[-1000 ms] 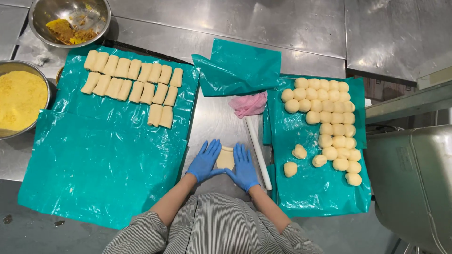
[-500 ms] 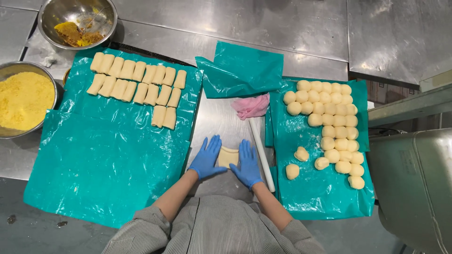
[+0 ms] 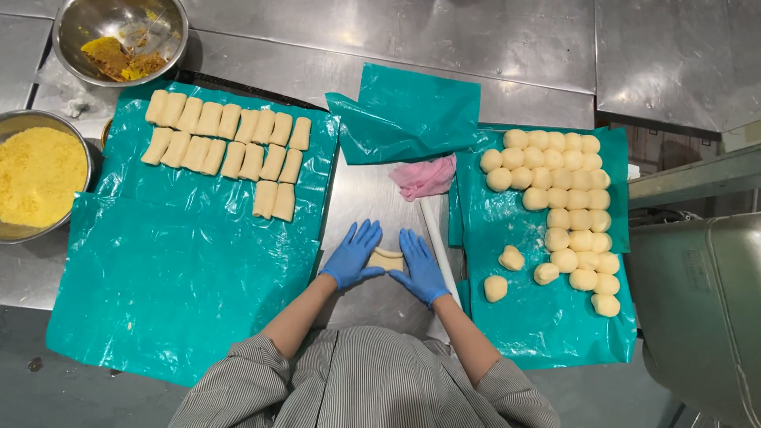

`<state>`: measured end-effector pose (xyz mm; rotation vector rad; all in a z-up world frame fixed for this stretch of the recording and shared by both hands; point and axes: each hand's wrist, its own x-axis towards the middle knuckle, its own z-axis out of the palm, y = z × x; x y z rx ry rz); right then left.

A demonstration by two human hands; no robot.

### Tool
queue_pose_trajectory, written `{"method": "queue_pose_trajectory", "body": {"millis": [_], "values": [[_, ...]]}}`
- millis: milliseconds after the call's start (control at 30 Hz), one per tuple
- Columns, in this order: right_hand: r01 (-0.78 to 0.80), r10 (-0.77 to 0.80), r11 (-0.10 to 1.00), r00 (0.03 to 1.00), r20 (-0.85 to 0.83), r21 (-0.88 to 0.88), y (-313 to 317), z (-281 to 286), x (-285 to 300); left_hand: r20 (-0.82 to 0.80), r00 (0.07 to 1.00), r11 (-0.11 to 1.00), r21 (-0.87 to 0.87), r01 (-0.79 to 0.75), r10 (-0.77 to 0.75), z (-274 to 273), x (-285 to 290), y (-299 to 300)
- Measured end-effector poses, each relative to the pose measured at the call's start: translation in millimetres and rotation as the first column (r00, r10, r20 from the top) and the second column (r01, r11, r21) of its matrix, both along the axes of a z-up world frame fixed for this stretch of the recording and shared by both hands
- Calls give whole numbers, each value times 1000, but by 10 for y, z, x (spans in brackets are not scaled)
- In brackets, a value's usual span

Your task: Rolling out dough balls into flat ovals and folding them into rectangular shapes using a small rolling pin.

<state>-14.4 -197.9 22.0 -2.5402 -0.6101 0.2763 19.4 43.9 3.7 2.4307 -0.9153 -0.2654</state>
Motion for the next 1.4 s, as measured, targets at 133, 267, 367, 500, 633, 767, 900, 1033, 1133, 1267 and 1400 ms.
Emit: {"method": "queue_pose_trajectory", "body": {"millis": [133,267,367,500,633,767,900,1033,1133,1267,1400], "values": [[35,-35,999,999,19,7,16,46,10,-24,998,998,32,-60,61,54,84,-18],[-8,4,999,996,88,46,23,-55,-64,6,1000,1000,25,-7,7,23,-15,-10],[59,-70,991,993,91,121,107,1,-155,-51,999,998,-67,-8,5,65,-102,-8],[127,-126,976,992,-20,174,166,132,-40,-94,993,973,-212,-91,73,70,-156,-55],[66,-44,984,990,-133,166,131,74,112,-170,984,969,-226,-98,60,-201,-297,-130],[-28,67,982,977,-204,188,82,-58,83,-66,997,951,-309,21,-44,-62,-454,-103],[-137,146,960,989,-18,243,105,533,5,-63,986,821,-546,-165,156,738,-530,-102],[-224,175,952,957,232,208,186,949,-50,-636,767,693,-513,-507,90,194,-362,-10],[-304,225,944,877,425,127,217,1090,8,-927,261,665,-375,-646,-269,320,-227,43],[-368,274,925,816,509,92,287,1264,-35,-936,250,616,-351,-705,-248,298,-289,116],[-250,98,931,873,477,267,500,1538,-35,-920,364,524,-383,-761,-144,510,-218,244]]}}
